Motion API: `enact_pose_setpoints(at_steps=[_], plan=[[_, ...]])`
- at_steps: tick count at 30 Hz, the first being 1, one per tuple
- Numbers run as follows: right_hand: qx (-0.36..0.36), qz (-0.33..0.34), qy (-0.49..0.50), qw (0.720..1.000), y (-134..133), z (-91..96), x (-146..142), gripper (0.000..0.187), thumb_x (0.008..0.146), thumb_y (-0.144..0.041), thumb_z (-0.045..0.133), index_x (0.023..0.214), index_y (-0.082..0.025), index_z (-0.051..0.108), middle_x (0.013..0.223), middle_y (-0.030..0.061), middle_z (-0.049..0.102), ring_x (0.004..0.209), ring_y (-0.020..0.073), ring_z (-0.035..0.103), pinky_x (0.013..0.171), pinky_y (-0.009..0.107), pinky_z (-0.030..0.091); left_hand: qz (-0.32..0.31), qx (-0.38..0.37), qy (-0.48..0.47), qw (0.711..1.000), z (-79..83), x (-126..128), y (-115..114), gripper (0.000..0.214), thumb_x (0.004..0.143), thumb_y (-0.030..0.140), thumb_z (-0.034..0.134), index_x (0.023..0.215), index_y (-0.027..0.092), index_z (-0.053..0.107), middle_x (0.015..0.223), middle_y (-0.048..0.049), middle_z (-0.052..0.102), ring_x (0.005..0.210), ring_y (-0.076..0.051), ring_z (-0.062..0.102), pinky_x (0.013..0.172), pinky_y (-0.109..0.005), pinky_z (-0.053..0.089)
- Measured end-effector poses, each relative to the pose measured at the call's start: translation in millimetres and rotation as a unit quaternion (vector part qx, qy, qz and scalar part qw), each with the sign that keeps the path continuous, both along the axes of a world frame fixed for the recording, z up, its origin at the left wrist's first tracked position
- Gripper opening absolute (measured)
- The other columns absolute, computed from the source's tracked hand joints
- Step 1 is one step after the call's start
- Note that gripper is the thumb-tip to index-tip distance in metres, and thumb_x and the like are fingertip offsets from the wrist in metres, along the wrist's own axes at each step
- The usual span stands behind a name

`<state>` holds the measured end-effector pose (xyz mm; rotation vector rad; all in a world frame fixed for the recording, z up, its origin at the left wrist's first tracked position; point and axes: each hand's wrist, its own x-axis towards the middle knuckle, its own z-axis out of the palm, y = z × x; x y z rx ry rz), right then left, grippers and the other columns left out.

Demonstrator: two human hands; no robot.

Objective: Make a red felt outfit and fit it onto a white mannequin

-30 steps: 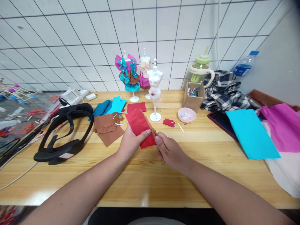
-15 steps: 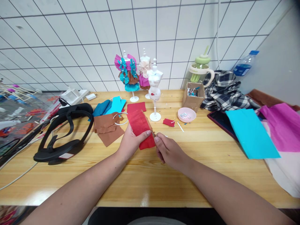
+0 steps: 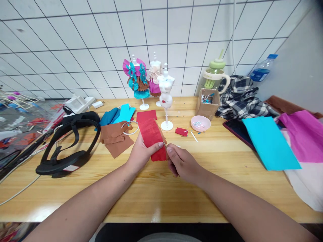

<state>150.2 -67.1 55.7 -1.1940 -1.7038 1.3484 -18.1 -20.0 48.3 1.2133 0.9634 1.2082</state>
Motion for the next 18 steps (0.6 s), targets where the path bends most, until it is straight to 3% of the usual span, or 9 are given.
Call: enact_pose_setpoints(at_steps=[5, 18], plan=[[-0.010, 0.010, 0.014, 1.000, -0.2, 0.9, 0.8, 0.041, 0.100, -0.052, 0.023, 0.076, -0.023, 0.039, 0.049, -0.0073, 0.048, 0.041, 0.0093, 0.044, 0.046, 0.022, 0.036, 0.004, 0.002, -0.032, 0.999, 3.8, -1.2, 1.3, 0.047, 0.069, 0.025, 0.080, 0.107, 0.019, 0.054, 0.098, -0.0043, 0.070, 0.084, -0.019, 0.067, 0.076, -0.032, 0.056], [0.022, -0.023, -0.025, 0.999, 0.3, 1.5, -0.7, 0.039, 0.100, -0.050, 0.024, 0.076, -0.023, 0.038, 0.053, -0.0067, 0.049, 0.046, 0.0098, 0.047, 0.050, 0.023, 0.035, -0.007, 0.025, 0.009, 1.000, 7.9, 2.7, -6.8, 0.053, 0.070, 0.027, 0.080, 0.112, 0.019, 0.049, 0.107, -0.0092, 0.072, 0.098, -0.026, 0.069, 0.082, -0.037, 0.057]])
